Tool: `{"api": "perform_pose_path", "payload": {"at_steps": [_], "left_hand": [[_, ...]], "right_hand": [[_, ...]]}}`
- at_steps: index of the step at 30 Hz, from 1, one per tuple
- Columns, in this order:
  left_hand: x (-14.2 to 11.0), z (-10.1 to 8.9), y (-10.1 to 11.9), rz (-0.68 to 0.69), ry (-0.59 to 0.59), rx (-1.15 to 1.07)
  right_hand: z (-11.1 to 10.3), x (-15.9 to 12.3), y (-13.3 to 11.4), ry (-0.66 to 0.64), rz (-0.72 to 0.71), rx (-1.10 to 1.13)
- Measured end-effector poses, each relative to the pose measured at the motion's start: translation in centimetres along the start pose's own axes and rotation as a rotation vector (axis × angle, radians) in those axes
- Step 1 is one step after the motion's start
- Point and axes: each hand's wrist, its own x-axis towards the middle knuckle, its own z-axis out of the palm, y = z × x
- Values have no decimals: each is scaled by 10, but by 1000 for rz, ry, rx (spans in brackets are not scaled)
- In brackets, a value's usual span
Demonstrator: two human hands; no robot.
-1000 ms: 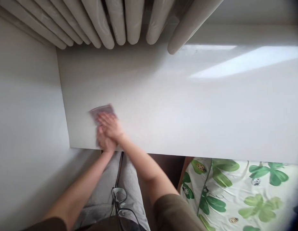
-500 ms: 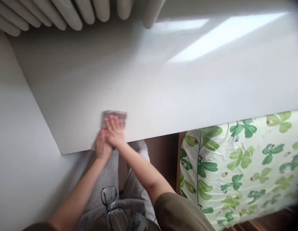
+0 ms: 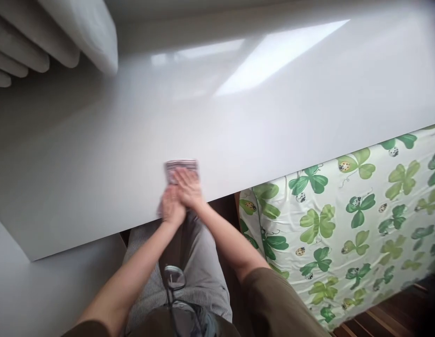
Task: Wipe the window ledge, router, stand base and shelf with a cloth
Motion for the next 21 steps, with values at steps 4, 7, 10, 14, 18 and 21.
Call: {"api": "perform_pose_path", "payload": {"at_steps": [4, 7, 10, 14, 18, 21], "left_hand": [[74, 41, 193, 470, -137, -30], [86, 50, 227, 556, -107, -22], [58, 34, 153, 421, -70, -8], [-4, -15, 0, -74, 91, 33], [-15, -64, -88, -387, 318, 118], [42, -95, -89, -423, 337, 146]], "right_hand": [[-79, -61, 184, 247, 414, -177], [-89, -76, 220, 379, 535, -199], [-60, -55, 158, 340, 465, -143], [-10, 12, 2, 17, -160, 61], [8, 92, -118, -117, -568, -55], [-17, 152, -125, -159, -644, -122]]}}
